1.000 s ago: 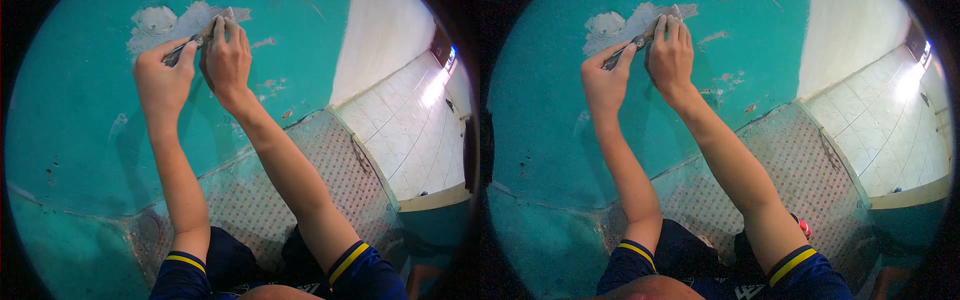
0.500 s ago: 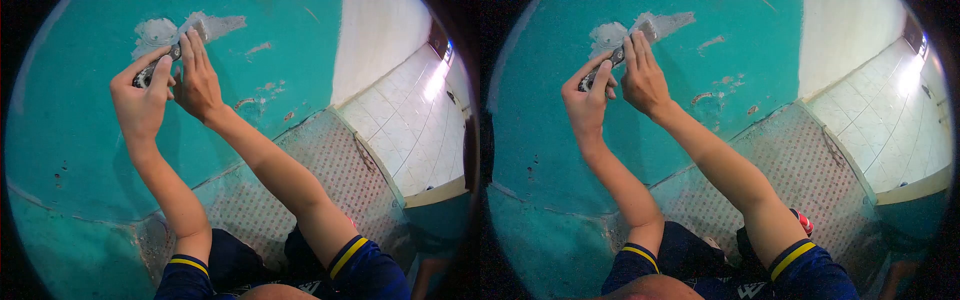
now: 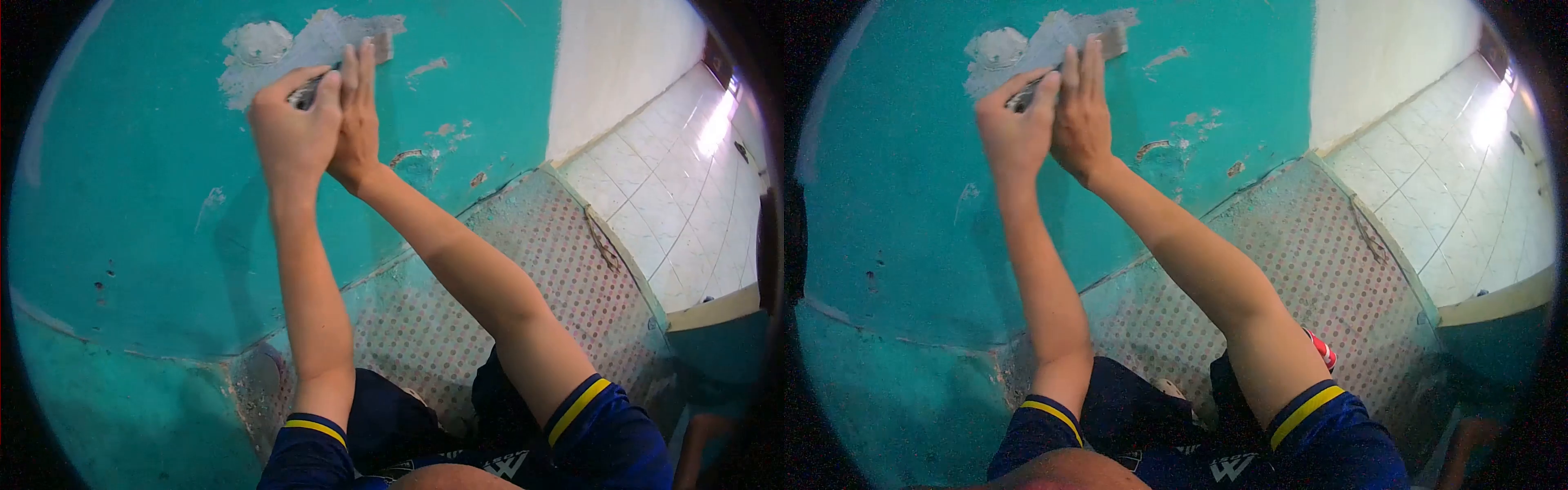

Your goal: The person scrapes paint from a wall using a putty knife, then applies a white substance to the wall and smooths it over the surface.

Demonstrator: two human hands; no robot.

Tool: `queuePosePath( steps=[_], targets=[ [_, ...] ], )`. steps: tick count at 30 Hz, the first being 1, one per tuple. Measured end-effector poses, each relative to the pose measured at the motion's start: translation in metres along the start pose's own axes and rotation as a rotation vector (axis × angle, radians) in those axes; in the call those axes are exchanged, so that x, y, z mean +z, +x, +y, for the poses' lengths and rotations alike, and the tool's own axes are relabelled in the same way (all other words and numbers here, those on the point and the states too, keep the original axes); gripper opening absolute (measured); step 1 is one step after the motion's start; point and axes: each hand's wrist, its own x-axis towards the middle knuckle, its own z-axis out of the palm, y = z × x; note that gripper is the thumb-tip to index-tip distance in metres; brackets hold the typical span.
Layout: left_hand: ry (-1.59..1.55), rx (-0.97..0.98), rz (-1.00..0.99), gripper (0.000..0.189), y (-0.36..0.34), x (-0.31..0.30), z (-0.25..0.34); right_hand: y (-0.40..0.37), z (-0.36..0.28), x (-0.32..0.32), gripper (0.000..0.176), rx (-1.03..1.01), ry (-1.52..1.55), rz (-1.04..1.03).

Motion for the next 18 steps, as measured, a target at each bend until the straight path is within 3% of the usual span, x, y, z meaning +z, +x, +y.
queuePosePath(
  steps=[3, 12, 15, 18],
  targets=[
    [0.057, 0.05, 0.062, 0.017, 0.001, -0.021, 0.011, 0.01, -0.017, -0.004, 0.075, 0.014, 0.255, -0.032],
    [-0.034, 0.015, 0.133, 0.016, -0.001, -0.019, -0.019, 0.002, -0.022, 0.011, 0.068, 0.079, 0.196, 0.044],
    [-0.057, -0.063, 0.025, 0.018, -0.003, -0.025, -0.016, -0.002, -0.013, 0.011, 0.073, 0.035, 0.107, -0.024],
    [-0.039, -0.029, 0.044, 0.017, -0.001, -0.046, -0.015, 0.0, -0.017, 0.002, 0.074, -0.052, 0.153, -0.148]
  ],
)
